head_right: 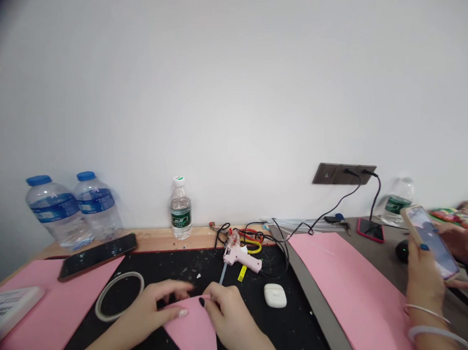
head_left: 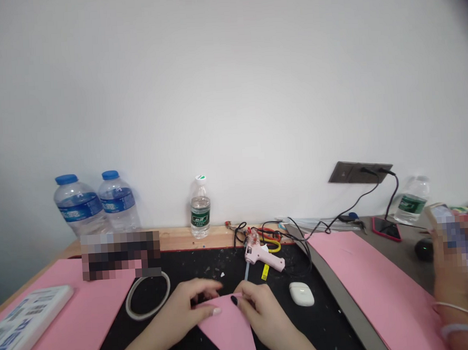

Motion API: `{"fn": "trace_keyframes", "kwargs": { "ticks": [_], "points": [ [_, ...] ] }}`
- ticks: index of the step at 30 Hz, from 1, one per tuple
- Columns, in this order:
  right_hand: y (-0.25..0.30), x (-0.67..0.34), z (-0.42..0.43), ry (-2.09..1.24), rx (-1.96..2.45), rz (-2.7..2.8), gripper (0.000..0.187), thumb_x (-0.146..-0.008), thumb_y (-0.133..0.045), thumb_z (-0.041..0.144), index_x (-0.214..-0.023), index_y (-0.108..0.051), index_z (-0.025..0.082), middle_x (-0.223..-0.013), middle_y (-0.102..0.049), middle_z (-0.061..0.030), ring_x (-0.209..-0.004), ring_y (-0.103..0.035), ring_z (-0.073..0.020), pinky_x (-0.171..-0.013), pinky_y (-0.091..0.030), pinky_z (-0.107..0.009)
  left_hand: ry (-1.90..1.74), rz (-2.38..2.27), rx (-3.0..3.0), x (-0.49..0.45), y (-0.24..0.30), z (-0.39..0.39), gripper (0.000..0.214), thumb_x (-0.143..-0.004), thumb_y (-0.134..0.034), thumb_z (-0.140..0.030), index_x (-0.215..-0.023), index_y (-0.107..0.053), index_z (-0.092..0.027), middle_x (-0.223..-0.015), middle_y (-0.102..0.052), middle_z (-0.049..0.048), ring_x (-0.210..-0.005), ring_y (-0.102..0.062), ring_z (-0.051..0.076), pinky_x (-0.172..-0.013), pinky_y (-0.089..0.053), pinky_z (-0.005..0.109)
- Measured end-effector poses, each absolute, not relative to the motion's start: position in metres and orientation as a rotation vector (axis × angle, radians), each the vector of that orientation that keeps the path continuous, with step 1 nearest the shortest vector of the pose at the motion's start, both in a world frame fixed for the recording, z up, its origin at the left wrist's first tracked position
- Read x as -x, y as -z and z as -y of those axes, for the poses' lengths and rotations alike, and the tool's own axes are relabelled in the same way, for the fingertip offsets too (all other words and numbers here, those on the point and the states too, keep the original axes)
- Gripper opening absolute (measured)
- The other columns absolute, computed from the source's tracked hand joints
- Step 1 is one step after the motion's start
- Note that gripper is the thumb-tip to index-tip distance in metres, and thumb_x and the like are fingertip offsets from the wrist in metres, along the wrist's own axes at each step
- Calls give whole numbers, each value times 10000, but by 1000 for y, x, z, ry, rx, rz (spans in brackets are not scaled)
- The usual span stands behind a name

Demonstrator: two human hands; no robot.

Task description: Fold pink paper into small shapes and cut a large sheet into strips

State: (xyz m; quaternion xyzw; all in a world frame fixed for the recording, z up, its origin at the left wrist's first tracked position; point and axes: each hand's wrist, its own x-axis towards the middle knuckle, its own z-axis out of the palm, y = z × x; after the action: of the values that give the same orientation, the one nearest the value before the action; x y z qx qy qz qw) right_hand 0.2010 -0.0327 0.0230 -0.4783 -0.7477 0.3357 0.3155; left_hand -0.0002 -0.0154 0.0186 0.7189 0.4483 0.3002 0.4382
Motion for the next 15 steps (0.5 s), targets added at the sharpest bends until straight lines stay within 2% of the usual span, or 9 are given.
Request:
{"fn": "trace_keyframes", "kwargs": {
  "ticks": [1, 2, 4, 6, 8, 9, 12, 15],
  "points": [
    [-23, -200, 34, -872, 1261, 2003, 177, -810, -438, 133, -666, -537, 159, -545, -464, 42, -520, -426, -86, -478, -260, -189, -660, -1070, -1840, -2, -21, 17, 191, -705, -612, -236, -878, -685, -208, -786, -675, 0, -723, -567, 160, -636, -400, 235],
    [-23, -200, 35, -862, 1263, 2029, 175, -804, -438, 122, -661, -532, 160, -535, -456, 46, -513, -424, -84, -473, -255, -187, -619, -1045, -1855, -4, -23, 19, 140, -725, -584, -242, -785, -697, -185, -715, -661, -7, -674, -556, 149, -602, -390, 224],
    [-22, -199, 36, -834, 1263, 2062, 173, -802, -437, 121, -659, -525, 163, -519, -436, 52, -498, -411, -81, -467, -246, -188, -627, -1047, -1830, -7, -23, 21, 131, -726, -578, -238, -738, -685, -163, -678, -634, -9, -644, -543, 141, -571, -382, 213],
    [-22, -199, 37, -805, 1257, 2077, 176, -815, -432, 137, -669, -528, 165, -524, -435, 51, -497, -404, -82, -473, -249, -191, -698, -1049, -1723, -9, -18, 21, 190, -700, -607, -221, -876, -658, -174, -822, -640, 13, -717, -563, 152, -595, -404, 214],
    [-23, -199, 37, -786, 1248, 2067, 182, -825, -422, 143, -681, -532, 164, -549, -457, 45, -514, -415, -84, -489, -264, -193, -723, -1023, -1568, -8, -12, 19, 391, -665, -643, -208, -1052, -588, -198, -973, -628, 40, -768, -577, 159, -637, -431, 230],
    [-24, -199, 37, -783, 1241, 2060, 185, -828, -418, 144, -684, -533, 164, -561, -467, 42, -524, -424, -86, -497, -271, -193, -709, -997, -1504, -7, -9, 18, 438, -651, -655, -203, -1081, -571, -197, -984, -630, 45, -769, -580, 158, -657, -436, 240],
    [-26, -198, 38, -787, 1230, 2047, 197, -829, -411, 147, -673, -531, 161, -575, -479, 35, -542, -440, -91, -507, -282, -194, -629, -919, -1423, -7, -6, 19, 274, -646, -660, -208, -914, -643, -151, -802, -660, 18, -689, -565, 143, -628, -416, 223],
    [-26, -197, 39, -784, 1261, 2064, 190, -807, -437, 158, -632, -511, 164, -528, -431, 50, -509, -401, -83, -483, -258, -193, -601, -956, -1469, -9, -10, 23, 134, -672, -639, -247, -722, -659, -124, -587, -594, -30, -559, -488, 106, -528, -341, 186]
  ]
}}
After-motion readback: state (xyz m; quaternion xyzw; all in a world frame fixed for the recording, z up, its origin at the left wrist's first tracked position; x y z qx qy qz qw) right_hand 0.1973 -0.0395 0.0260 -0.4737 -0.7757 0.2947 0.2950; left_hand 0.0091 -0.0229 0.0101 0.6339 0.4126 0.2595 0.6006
